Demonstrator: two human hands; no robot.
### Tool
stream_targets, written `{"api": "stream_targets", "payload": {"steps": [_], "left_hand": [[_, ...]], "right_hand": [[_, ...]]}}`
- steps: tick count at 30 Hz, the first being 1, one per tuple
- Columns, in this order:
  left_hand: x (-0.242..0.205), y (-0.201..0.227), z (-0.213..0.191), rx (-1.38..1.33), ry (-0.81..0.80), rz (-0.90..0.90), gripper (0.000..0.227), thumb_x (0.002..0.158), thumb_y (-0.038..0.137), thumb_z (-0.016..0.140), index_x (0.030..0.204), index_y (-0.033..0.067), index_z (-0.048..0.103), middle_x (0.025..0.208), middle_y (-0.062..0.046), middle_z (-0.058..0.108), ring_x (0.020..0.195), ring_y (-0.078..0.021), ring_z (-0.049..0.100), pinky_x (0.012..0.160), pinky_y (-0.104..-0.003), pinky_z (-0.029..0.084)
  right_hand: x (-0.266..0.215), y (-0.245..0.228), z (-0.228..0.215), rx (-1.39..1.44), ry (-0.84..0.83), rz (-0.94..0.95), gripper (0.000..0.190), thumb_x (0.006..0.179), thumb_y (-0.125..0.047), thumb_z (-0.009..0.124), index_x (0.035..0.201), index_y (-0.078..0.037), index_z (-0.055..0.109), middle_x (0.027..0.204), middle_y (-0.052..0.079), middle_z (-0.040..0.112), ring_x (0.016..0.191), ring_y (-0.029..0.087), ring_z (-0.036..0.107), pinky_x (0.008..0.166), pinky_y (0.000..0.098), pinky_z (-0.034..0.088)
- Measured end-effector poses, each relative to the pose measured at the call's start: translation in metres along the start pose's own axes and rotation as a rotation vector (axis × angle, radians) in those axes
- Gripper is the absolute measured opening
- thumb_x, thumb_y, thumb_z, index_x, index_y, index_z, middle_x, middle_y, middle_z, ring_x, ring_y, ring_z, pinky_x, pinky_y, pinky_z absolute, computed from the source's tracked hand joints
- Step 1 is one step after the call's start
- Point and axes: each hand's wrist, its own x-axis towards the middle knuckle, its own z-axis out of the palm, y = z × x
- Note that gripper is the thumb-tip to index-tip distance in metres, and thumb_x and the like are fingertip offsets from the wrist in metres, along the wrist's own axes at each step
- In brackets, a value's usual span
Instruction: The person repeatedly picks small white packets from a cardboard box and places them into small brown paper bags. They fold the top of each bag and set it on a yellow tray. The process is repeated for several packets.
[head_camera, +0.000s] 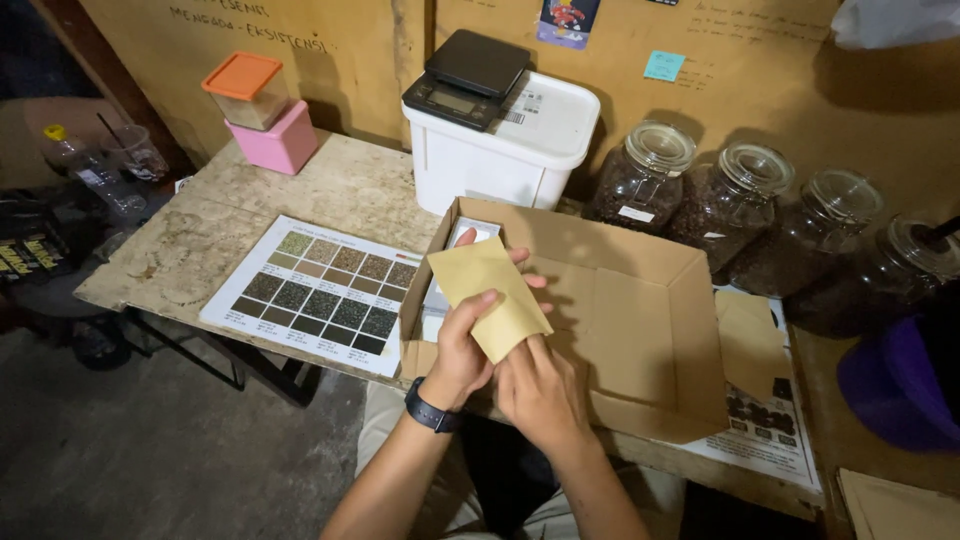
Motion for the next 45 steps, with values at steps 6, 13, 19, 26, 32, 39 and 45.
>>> {"api": "stream_targets", "payload": {"steps": [6,13,19,26,32,39,45], "left_hand": [[-0.005,-0.003,0.003,-0.003,-0.09,0.01,0.075,0.091,0.005,0.058,0.153,0.0242,0.022,0.132,-0.028,0.05,0.111,-0.0435,0.061,0.08,-0.06,0.059],[-0.004,-0.001,0.009,0.04,-0.063,0.046,0.076,0.091,0.013,0.062,0.154,0.0188,0.022,0.128,-0.027,0.054,0.107,-0.0381,0.064,0.087,-0.056,0.058],[-0.004,-0.004,0.005,0.033,-0.071,0.009,0.07,0.092,0.013,0.063,0.152,0.0201,0.028,0.127,-0.024,0.054,0.106,-0.0384,0.064,0.087,-0.057,0.058],[-0.004,0.0,0.002,0.082,-0.141,0.023,0.074,0.094,0.02,0.066,0.154,0.0214,0.021,0.127,-0.024,0.051,0.105,-0.0384,0.063,0.087,-0.053,0.059],[-0.004,0.005,-0.005,0.16,-0.171,0.036,0.076,0.096,0.024,0.065,0.155,0.0201,0.018,0.128,-0.024,0.051,0.107,-0.0375,0.063,0.086,-0.052,0.059],[-0.007,0.016,-0.016,0.365,-0.217,0.017,0.08,0.1,0.025,0.06,0.161,0.0211,0.009,0.138,-0.02,0.052,0.115,-0.0351,0.065,0.096,-0.044,0.056],[0.009,0.043,-0.026,0.37,0.081,0.084,0.088,0.092,0.03,0.066,0.158,0.0236,0.009,0.128,-0.024,0.053,0.104,-0.0368,0.067,0.091,-0.052,0.058]], "right_hand": [[-0.007,0.008,0.009,0.061,-0.11,0.058,0.028,0.086,-0.014,0.055,0.11,-0.003,0.064,0.089,0.021,0.063,0.071,0.042,0.062,0.057,0.0524,0.049],[-0.007,0.013,0.006,0.029,-0.028,-0.037,0.013,0.085,-0.011,0.062,0.095,-0.004,0.066,0.081,0.018,0.059,0.064,0.039,0.057,0.053,0.0506,0.047],[-0.001,0.014,0.002,0.129,-0.168,0.059,0.019,0.081,-0.013,0.06,0.098,-0.005,0.065,0.081,0.018,0.065,0.066,0.04,0.062,0.054,0.0518,0.05],[0.014,0.01,-0.013,0.157,-0.207,0.115,0.019,0.087,-0.02,0.061,0.099,-0.007,0.065,0.081,0.022,0.065,0.066,0.044,0.062,0.055,0.0542,0.049],[0.023,0.003,-0.022,0.192,-0.124,0.098,0.031,0.09,-0.021,0.061,0.115,-0.005,0.064,0.097,0.021,0.069,0.074,0.041,0.067,0.061,0.0493,0.053],[0.016,0.004,-0.013,0.236,-0.197,0.144,0.02,0.091,-0.028,0.065,0.088,-0.008,0.065,0.068,0.013,0.067,0.056,0.038,0.064,0.051,0.0483,0.047],[0.029,-0.002,-0.045,0.269,0.007,-0.069,0.033,0.096,-0.01,0.063,0.127,-0.014,0.071,0.132,0.008,0.072,0.108,0.022,0.076,0.082,0.0362,0.064]]}}
